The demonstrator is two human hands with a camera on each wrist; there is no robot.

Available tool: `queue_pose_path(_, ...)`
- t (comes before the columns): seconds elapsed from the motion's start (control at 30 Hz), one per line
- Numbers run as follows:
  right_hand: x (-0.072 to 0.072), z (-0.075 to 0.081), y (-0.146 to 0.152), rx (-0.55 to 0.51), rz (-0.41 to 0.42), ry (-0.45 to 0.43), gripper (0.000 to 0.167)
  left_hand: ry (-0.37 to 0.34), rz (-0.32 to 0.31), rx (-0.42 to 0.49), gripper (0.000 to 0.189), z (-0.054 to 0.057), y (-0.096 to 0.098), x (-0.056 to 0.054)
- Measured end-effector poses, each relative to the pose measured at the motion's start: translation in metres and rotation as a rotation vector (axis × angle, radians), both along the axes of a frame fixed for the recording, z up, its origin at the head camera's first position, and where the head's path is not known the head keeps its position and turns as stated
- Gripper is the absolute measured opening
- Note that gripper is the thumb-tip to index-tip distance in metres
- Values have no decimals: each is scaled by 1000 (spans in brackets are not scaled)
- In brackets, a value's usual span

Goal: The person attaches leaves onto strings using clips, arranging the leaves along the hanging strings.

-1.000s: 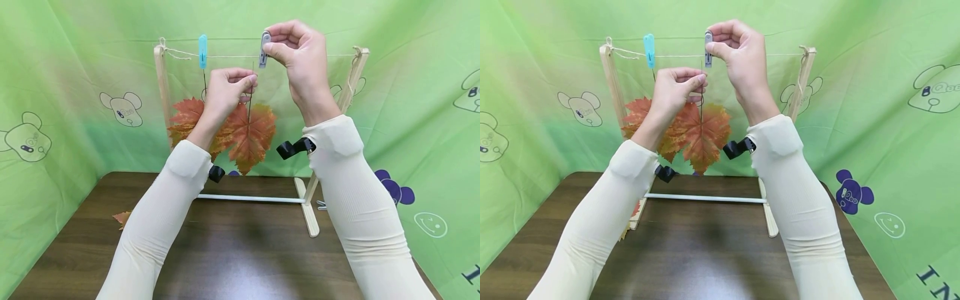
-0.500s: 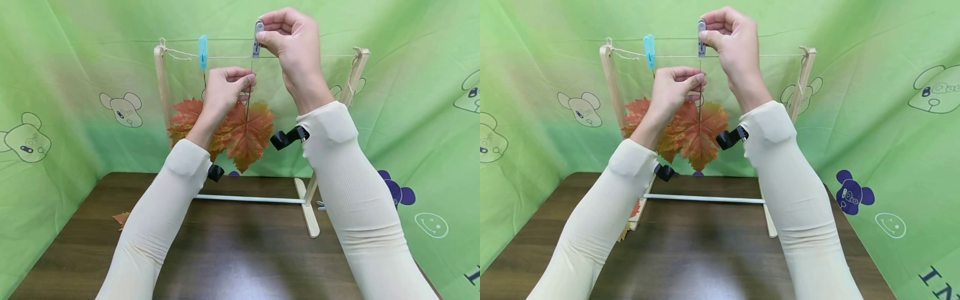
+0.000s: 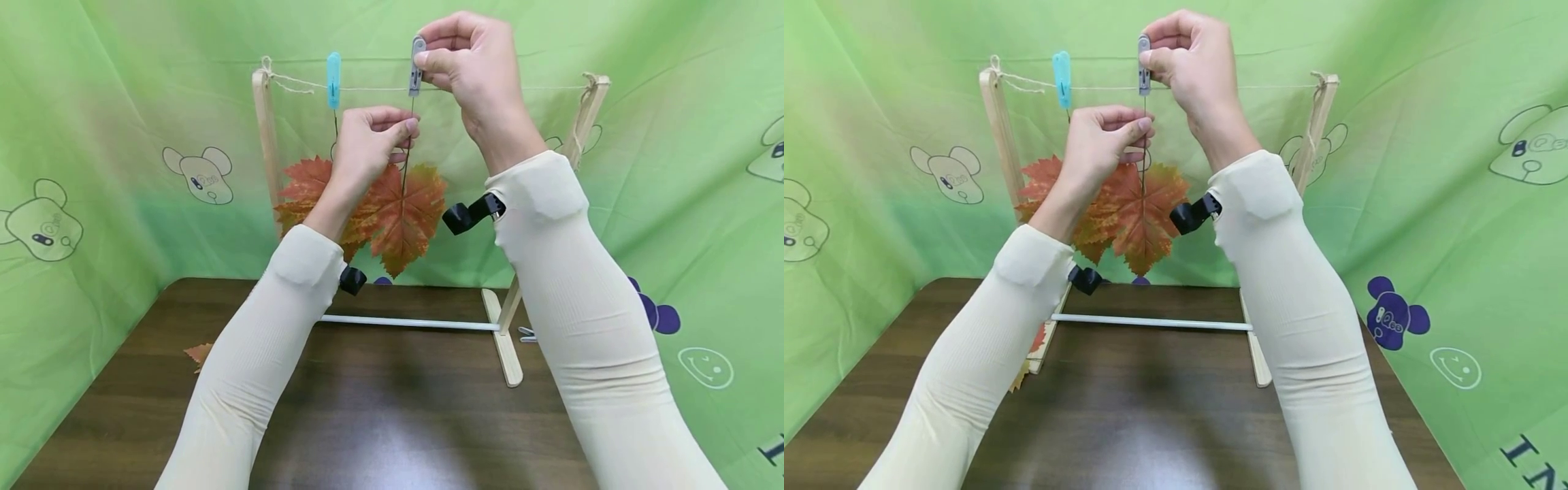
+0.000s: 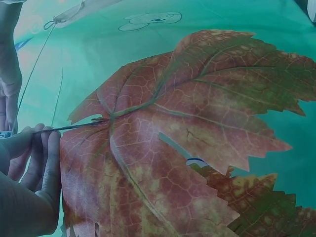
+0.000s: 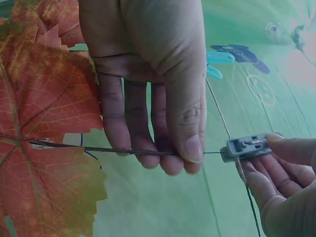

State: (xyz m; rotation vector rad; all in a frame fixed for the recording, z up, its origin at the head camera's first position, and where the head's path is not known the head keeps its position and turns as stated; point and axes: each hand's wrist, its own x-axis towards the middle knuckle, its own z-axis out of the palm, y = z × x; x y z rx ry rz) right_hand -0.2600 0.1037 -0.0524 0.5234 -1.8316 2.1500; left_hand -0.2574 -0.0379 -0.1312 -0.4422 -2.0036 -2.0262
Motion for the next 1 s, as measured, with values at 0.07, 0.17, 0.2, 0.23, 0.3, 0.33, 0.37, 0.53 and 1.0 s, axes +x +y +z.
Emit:
queue_pose_path(0.07,0,0,0,18,3,-11,19,11,3,-1,20,0,0,0)
queue_pose_path(0.17,1,0,0,49,2,-18,19,32,5,-3,20,0,-1,0)
queue_pose_path(0.2,1,0,0,56,1,-18,18,35,4,-2,20,0,-1,1)
queue_pose_path(0.23,1,0,0,61,1,-18,18,39,3,-2,20,0,-1,1)
queue_pose_path(0.3,2,0,0,70,0,-16,18,44,-1,0,20,0,0,1)
queue_pose_path(0.33,2,0,0,72,2,-15,17,43,-2,3,20,1,0,1)
queue_pose_path(0.37,2,0,0,74,3,-15,17,44,-2,4,20,1,0,1)
queue_pose_path(0.53,3,0,0,78,8,-25,17,38,-2,10,20,1,0,2)
queue_pose_path(1.0,2,-2,5,80,9,-48,16,37,-1,16,21,4,1,1)
